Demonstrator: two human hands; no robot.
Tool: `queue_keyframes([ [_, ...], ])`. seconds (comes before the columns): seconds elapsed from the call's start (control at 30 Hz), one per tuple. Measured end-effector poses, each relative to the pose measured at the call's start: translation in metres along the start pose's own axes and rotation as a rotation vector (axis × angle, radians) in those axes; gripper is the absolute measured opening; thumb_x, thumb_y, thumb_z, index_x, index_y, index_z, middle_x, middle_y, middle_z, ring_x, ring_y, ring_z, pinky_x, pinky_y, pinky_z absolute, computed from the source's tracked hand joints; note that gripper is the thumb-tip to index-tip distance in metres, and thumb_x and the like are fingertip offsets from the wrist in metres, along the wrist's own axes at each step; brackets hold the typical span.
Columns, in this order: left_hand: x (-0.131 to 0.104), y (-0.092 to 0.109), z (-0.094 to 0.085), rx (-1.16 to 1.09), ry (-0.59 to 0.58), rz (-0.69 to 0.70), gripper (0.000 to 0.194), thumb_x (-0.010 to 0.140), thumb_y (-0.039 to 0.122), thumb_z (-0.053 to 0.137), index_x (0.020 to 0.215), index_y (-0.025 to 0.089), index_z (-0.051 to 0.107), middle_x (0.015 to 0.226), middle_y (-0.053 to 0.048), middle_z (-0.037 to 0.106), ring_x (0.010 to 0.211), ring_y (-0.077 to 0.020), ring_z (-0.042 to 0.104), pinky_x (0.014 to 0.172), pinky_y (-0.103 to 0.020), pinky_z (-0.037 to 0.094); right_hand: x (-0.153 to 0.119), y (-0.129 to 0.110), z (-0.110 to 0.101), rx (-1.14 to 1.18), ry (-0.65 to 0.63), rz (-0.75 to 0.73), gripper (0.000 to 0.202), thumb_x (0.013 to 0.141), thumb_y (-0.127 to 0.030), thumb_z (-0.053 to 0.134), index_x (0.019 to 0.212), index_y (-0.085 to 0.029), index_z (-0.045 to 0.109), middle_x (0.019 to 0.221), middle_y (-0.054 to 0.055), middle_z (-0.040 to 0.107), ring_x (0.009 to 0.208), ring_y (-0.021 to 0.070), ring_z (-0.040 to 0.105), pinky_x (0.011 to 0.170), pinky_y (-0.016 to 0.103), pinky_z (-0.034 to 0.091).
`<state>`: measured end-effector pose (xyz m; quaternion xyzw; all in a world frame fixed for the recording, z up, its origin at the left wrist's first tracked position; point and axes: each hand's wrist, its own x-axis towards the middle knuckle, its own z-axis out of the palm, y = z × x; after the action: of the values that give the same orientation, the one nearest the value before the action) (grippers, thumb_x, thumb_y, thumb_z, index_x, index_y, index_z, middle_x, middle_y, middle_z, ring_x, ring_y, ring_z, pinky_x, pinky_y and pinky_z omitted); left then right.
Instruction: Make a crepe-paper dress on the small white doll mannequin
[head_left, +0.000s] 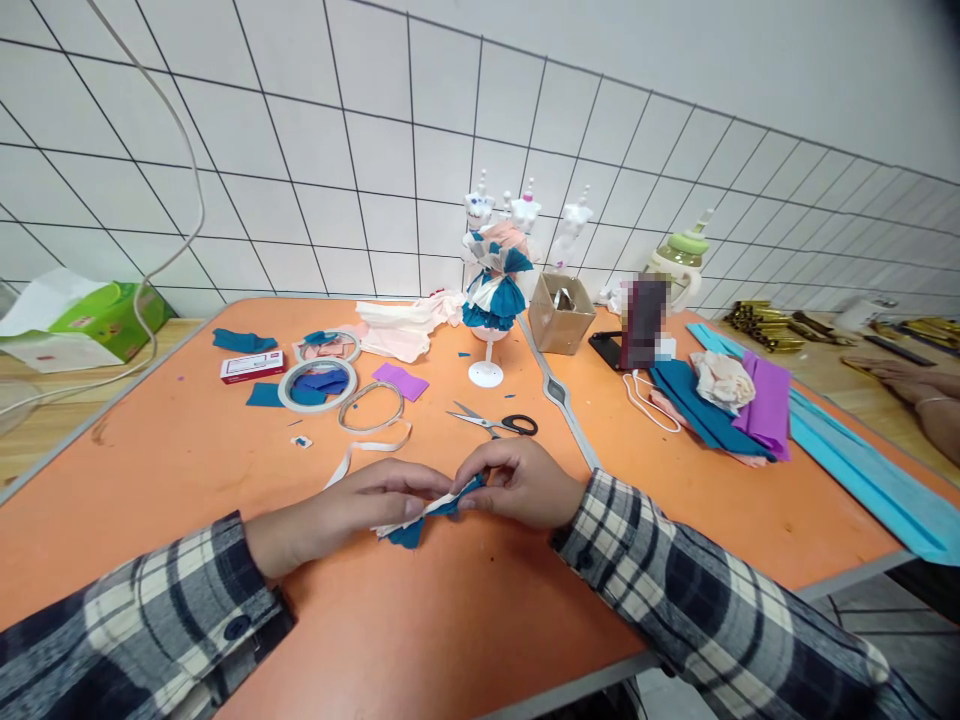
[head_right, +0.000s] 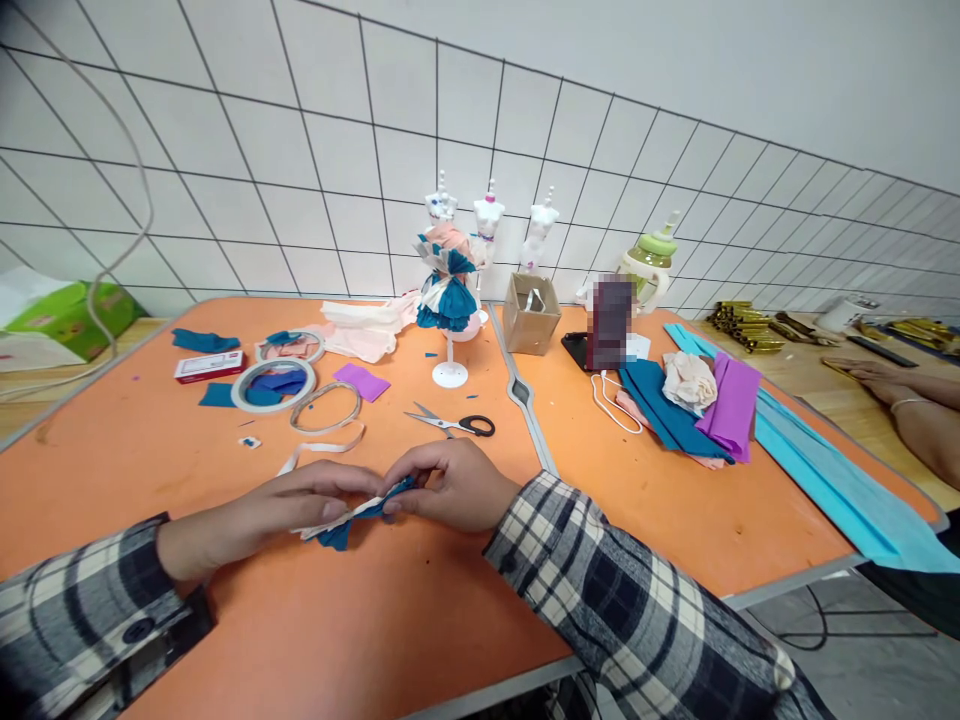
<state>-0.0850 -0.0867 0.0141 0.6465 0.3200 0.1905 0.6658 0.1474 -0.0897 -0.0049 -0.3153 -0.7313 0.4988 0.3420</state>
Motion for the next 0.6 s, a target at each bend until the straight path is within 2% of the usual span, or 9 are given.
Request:
queue_keyframes([
  [0.07,0.000,0.000,-0.001,-0.023,0.026,0.017,0.037,0.080,0.050,0.065,0.100,0.021,0.077,0.099,-0.007,0.074,0.093,-0.0255,0.064,0.079,-0.031,0.050,0.000,-0.001,0.001,-0.037,0.007,-0.025,0.029,0.077,-0.044,0.076,0.086,-0.017,0.074,0.073,0.002,0.069,0.062,0.0104,0.056,0.059,0.021,0.043],
  [0.17,0.004,-0.003,0.000,0.041,-0.042,-0.021,0.048,0.080,0.062,0.061,0.089,0.017,0.076,0.084,-0.007,0.069,0.078,-0.0212,0.061,0.066,-0.028,0.049,0.001,-0.001,0.007,-0.110,0.027,-0.130,0.032,0.078,-0.049,0.074,0.084,-0.018,0.075,0.074,0.002,0.065,0.059,0.0088,0.050,0.056,0.021,0.040],
  [0.27,0.006,-0.011,0.002,0.081,-0.091,-0.057,0.054,0.081,0.068,0.057,0.086,0.016,0.070,0.080,-0.003,0.061,0.065,-0.0143,0.053,0.056,-0.024,0.044,0.003,-0.001,0.015,-0.161,0.080,-0.243,0.036,0.077,-0.054,0.074,0.080,-0.019,0.075,0.077,0.001,0.059,0.056,0.0073,0.044,0.053,0.021,0.038],
  [0.33,0.007,-0.016,0.002,0.112,-0.089,-0.073,0.057,0.082,0.070,0.054,0.087,0.015,0.068,0.075,-0.001,0.056,0.059,-0.0117,0.048,0.053,-0.023,0.041,0.003,-0.002,0.018,-0.173,0.111,-0.275,0.035,0.079,-0.054,0.072,0.080,-0.018,0.074,0.075,0.001,0.058,0.058,0.0079,0.046,0.054,0.021,0.039],
  [0.4,0.007,-0.019,0.001,0.125,-0.037,-0.086,0.057,0.082,0.071,0.053,0.087,0.015,0.066,0.069,0.001,0.051,0.056,-0.0105,0.044,0.052,-0.022,0.039,0.002,-0.005,0.017,-0.185,0.129,-0.294,0.032,0.081,-0.050,0.071,0.081,-0.018,0.071,0.074,0.001,0.060,0.064,0.0104,0.052,0.060,0.023,0.044],
  [0.5,0.008,-0.018,-0.001,0.078,0.047,-0.071,0.053,0.081,0.069,0.057,0.083,0.016,0.063,0.067,0.003,0.050,0.057,-0.0105,0.043,0.054,-0.022,0.038,0.000,-0.009,0.015,-0.136,0.122,-0.212,0.031,0.081,-0.046,0.071,0.097,-0.019,0.068,0.088,0.004,0.065,0.077,0.0142,0.060,0.060,0.022,0.047],
  [0.6,0.010,-0.017,0.001,0.075,0.082,-0.037,0.049,0.081,0.065,0.060,0.079,0.017,0.061,0.068,0.003,0.050,0.060,-0.0108,0.041,0.056,-0.022,0.034,-0.002,-0.009,0.013,-0.056,0.115,-0.069,0.051,0.078,-0.045,0.073,0.121,-0.022,0.059,0.108,0.007,0.066,0.081,0.0144,0.064,0.058,0.021,0.049],
])
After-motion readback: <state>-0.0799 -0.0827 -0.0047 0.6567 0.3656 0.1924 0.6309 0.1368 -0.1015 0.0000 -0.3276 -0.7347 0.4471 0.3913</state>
